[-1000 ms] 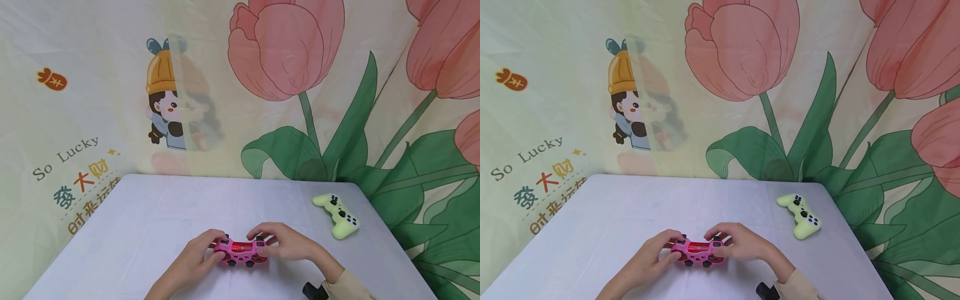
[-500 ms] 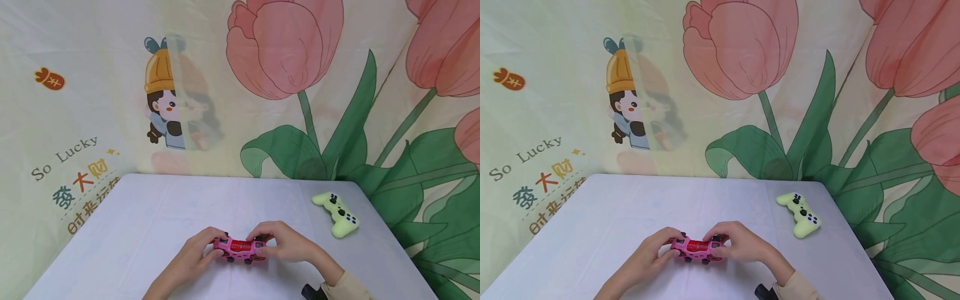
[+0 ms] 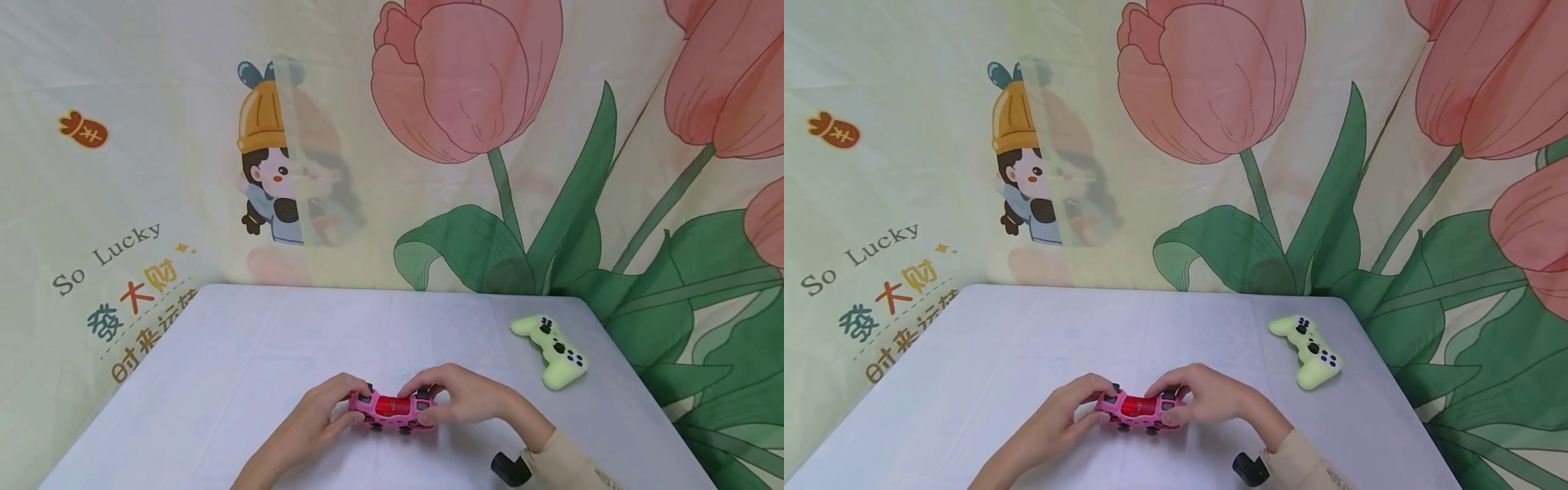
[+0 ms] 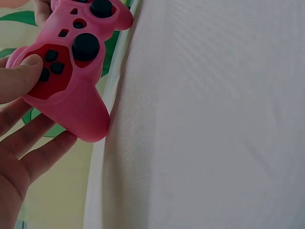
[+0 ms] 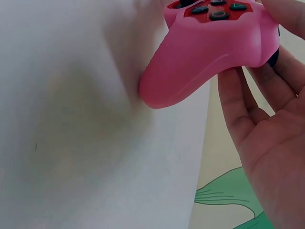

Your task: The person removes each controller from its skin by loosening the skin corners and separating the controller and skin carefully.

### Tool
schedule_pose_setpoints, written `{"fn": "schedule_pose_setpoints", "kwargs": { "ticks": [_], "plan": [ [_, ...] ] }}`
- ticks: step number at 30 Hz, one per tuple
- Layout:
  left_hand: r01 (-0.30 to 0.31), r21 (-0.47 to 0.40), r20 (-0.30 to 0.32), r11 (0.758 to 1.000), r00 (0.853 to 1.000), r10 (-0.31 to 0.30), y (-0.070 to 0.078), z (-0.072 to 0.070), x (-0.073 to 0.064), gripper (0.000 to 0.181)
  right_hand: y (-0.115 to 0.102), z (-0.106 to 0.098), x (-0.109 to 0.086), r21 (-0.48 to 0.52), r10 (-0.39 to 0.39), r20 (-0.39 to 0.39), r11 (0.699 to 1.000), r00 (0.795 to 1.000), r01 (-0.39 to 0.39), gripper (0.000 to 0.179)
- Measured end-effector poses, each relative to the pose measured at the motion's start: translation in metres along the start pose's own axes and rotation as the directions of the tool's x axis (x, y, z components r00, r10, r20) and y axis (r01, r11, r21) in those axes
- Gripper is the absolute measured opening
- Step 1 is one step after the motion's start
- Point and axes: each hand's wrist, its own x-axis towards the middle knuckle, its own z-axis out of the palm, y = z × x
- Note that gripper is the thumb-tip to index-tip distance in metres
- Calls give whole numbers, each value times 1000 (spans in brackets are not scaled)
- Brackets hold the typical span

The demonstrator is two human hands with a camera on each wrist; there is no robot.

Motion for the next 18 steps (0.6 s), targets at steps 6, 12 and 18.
{"fn": "schedule_pose_setpoints", "kwargs": {
  "ticks": [6, 12, 18],
  "plan": [
    [15, 12, 21, 1000, 1000, -15, -1, 1, -2, 43, 4, -6, 1, -24, -17, 33, 1000, 999, 18, 30],
    [21, 12, 34, 1000, 999, -21, -1, 0, -2, 42, 0, -13, 5, -17, 94, 71, 996, 993, -93, 31],
    [41, 8, 41, 999, 998, -41, 0, -2, -2, 42, -1, -13, 9, -36, 103, 90, 994, 991, -100, 23]
  ]
}}
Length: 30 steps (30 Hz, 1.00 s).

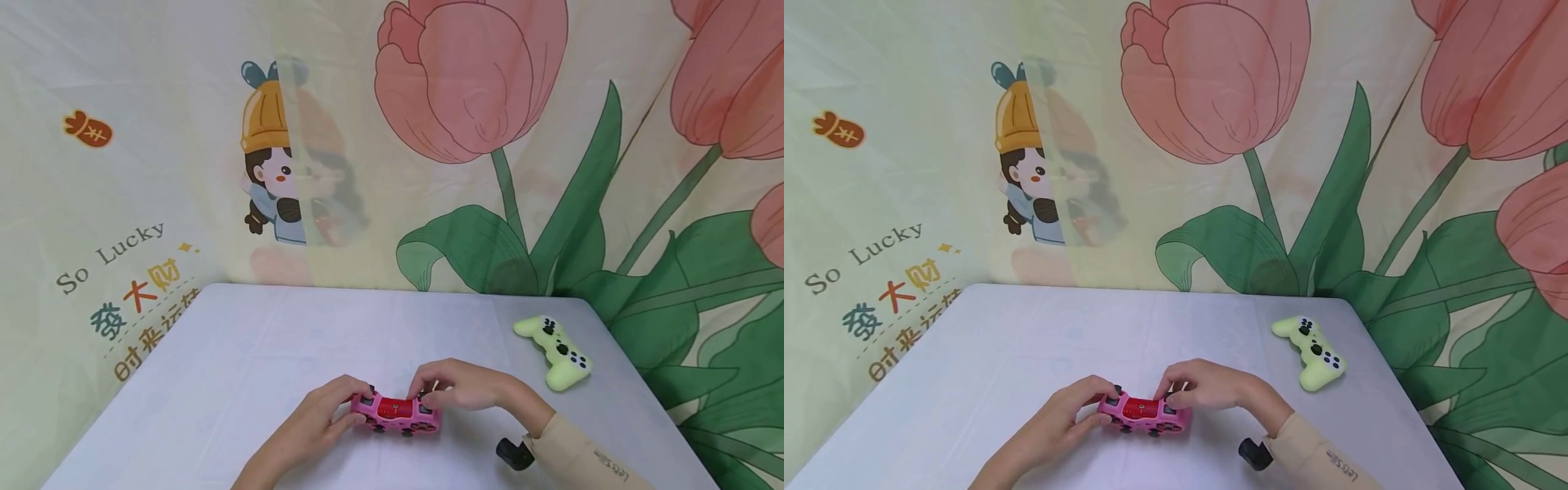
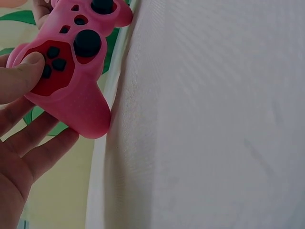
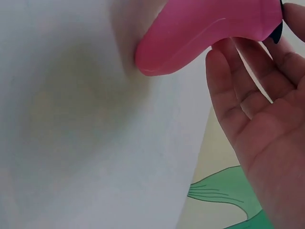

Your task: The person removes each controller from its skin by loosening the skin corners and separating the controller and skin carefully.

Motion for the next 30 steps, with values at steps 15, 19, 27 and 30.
{"fn": "schedule_pose_setpoints", "kwargs": {
  "ticks": [15, 19, 27, 30],
  "plan": [
    [-34, 21, -31, 999, 999, 35, -2, 5, 1, 43, 7, 0, 1, 26, 7, -17, 1000, 1000, -7, 20],
    [-7, 18, -14, 1000, 1000, 7, -2, 6, 2, 45, 3, -4, 4, 4, 73, -3, 997, 997, -73, 19],
    [-3, 30, 11, 1000, 1000, 3, 1, 8, 3, 46, 4, -7, 8, 50, 113, 55, 992, 992, -116, 12],
    [2, 35, 23, 999, 1000, -3, 1, 8, 4, 46, 10, -5, 11, 144, 88, 88, 985, 992, -100, 13]
  ]
}}
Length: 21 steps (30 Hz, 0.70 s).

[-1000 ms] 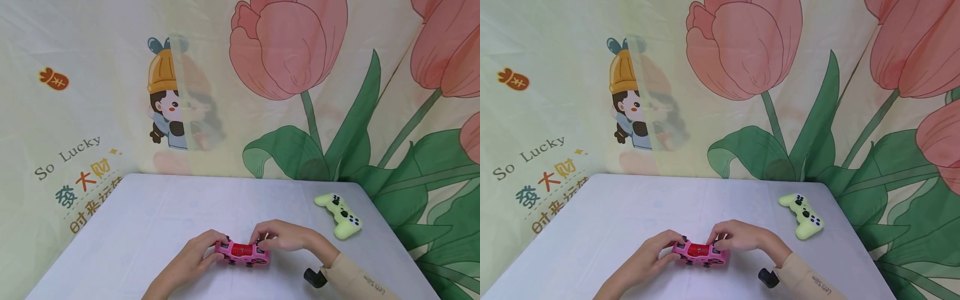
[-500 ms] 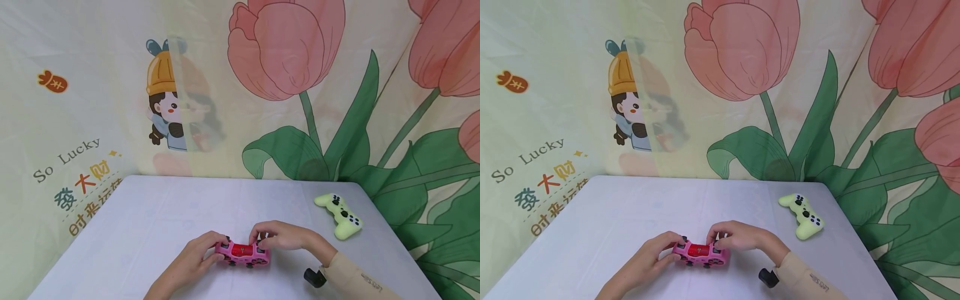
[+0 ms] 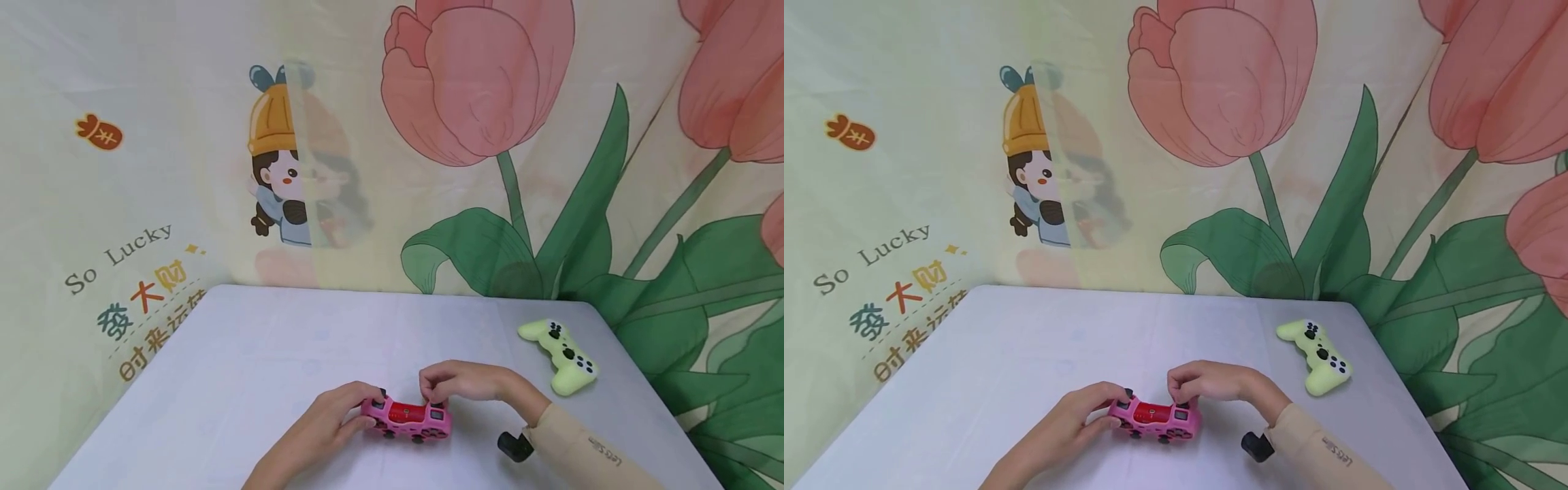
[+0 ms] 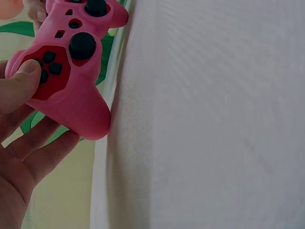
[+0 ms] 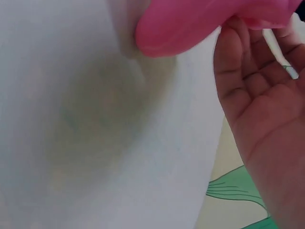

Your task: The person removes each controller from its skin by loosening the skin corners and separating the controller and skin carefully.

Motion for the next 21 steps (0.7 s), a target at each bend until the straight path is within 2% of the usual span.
{"fn": "schedule_pose_setpoints", "kwargs": {
  "ticks": [5, 11, 16, 21],
  "plan": [
    [9, -3, 13, 1000, 1000, -9, 1, -2, 1, 46, 8, 0, 2, 108, -56, 46, 993, 997, 50, 16],
    [-17, -4, 1, 1000, 1000, 17, 0, -1, -2, 45, 10, -3, 0, 139, -62, 97, 989, 993, 48, 19],
    [-55, 4, -12, 998, 998, 55, -1, 1, -2, 44, 11, 0, -2, 142, -55, 69, 989, 996, 45, 17],
    [-32, 24, -9, 999, 999, 32, 1, 1, -1, 44, 13, 7, -7, 117, -109, -27, 987, 994, 111, 13]
  ]
}}
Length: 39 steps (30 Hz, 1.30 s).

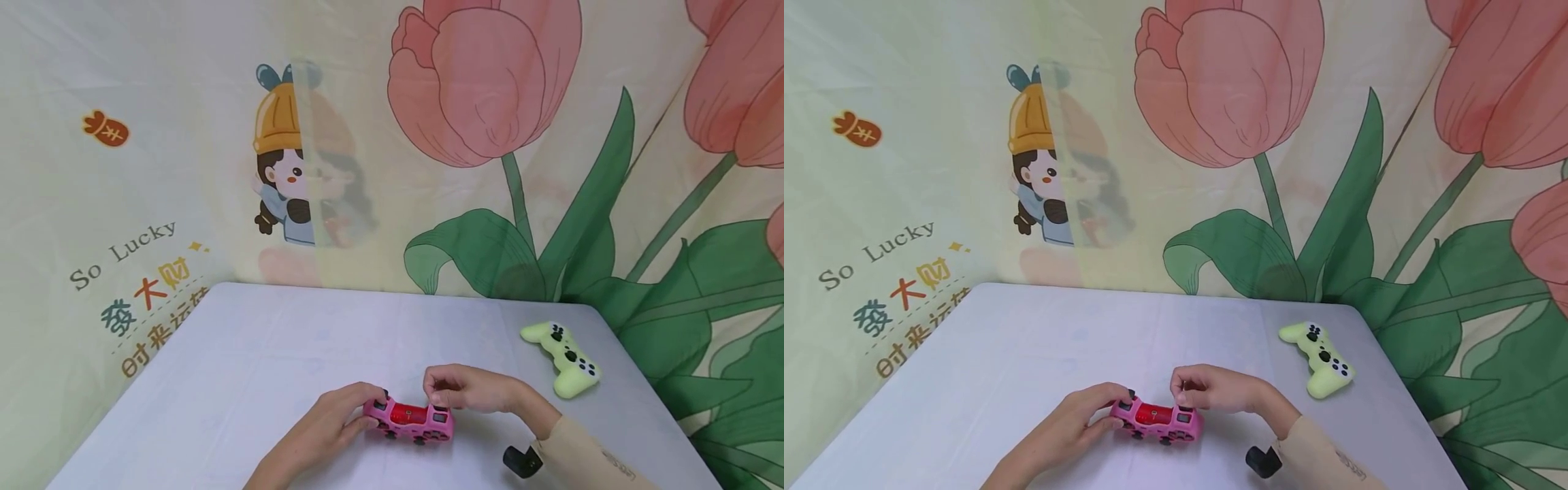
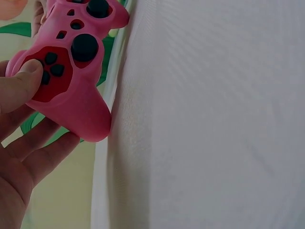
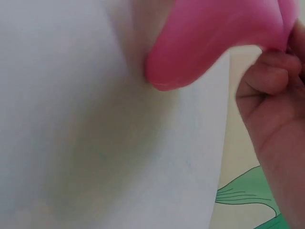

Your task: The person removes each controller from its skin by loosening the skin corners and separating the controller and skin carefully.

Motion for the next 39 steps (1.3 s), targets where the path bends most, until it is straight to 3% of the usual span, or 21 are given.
{"fn": "schedule_pose_setpoints", "kwargs": {
  "ticks": [4, 8, 11, 19, 22, 26, 28, 30, 33, 36, 39],
  "plan": [
    [37, 25, -5, 999, 999, -37, 4, 1, 3, 41, 6, 9, -9, -92, -103, -153, 992, 983, 90, 9],
    [63, 46, -25, 997, 998, -62, 4, 3, 5, 37, 12, 18, -16, -199, -193, -317, 971, 929, 134, 8],
    [70, 68, -51, 995, 996, -67, 4, 4, 5, 38, 14, 22, -18, -246, -236, -380, 958, 894, 148, 8],
    [77, 85, -69, 993, 995, -71, 6, 4, 6, 39, 15, 28, -31, -358, -288, -433, 925, 854, 130, 9],
    [88, 96, -62, 992, 995, -82, 9, 4, 7, 39, 15, 31, -35, -449, -372, -430, 879, 822, 162, 14],
    [99, 105, -58, 990, 994, -94, 12, 5, 8, 39, 17, 35, -38, -565, -494, -413, 798, 765, 210, 24],
    [102, 110, -62, 989, 994, -95, 12, 7, 9, 38, 18, 37, -39, -591, -517, -417, 779, 747, 209, 28],
    [105, 110, -64, 988, 993, -98, 13, 8, 10, 38, 20, 39, -41, -600, -519, -427, 775, 740, 198, 32],
    [111, 109, -70, 988, 992, -104, 13, 9, 11, 39, 20, 40, -44, -600, -504, -432, 779, 747, 179, 35],
    [108, 113, -85, 988, 991, -99, 14, 8, 11, 40, 18, 41, -45, -629, -509, -416, 759, 754, 165, 36],
    [122, 106, -92, 987, 989, -113, 13, 7, 11, 40, 16, 42, -43, -661, -530, -415, 734, 740, 155, 36]
  ]
}}
